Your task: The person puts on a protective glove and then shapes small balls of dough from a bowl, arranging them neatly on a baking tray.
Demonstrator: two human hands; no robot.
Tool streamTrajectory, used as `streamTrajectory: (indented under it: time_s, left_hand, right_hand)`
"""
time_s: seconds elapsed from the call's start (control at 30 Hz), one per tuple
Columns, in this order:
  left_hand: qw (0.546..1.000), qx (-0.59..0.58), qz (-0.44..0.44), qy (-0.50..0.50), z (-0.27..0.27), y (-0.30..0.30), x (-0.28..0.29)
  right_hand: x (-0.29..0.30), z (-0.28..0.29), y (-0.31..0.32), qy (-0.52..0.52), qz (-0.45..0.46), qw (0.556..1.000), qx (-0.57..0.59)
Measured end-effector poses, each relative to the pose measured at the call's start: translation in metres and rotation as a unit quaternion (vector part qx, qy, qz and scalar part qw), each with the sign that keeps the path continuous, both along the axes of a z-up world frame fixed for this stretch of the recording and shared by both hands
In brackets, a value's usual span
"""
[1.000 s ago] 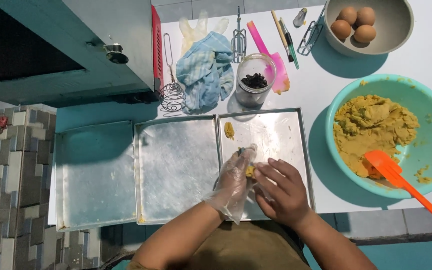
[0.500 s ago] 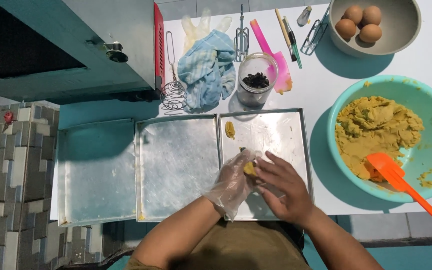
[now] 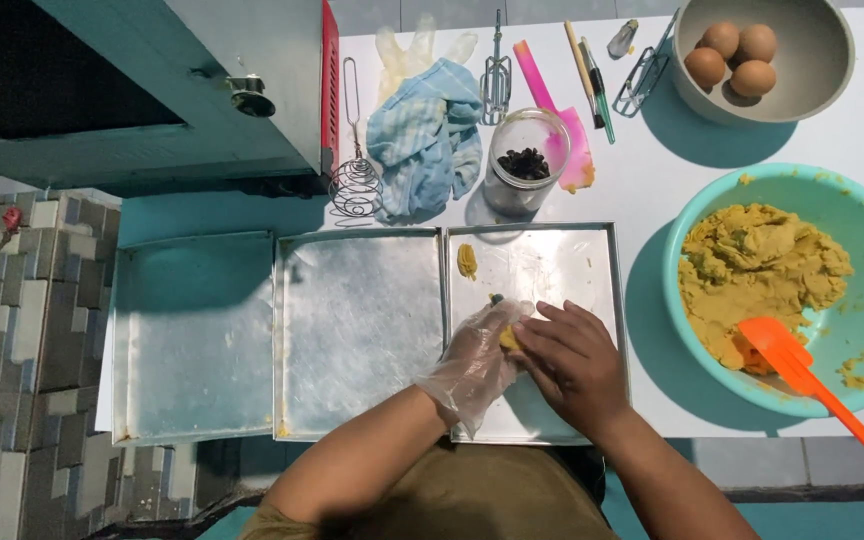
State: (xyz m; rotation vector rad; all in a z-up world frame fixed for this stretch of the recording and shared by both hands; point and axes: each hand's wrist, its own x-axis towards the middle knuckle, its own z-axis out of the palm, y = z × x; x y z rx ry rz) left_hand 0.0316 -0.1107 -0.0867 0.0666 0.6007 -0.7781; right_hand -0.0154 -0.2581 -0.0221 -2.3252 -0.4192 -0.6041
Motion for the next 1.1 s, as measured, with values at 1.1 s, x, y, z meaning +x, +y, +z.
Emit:
streamTrajectory:
  time_s: [1.1]
  left_hand:
    - [0.968, 0.166, -0.055, -0.180, 0.068, 0.018, 0.022]
  right_hand:
    - [0.010, 0.002, 0.021, 0.072, -0.004, 0.997, -0.007]
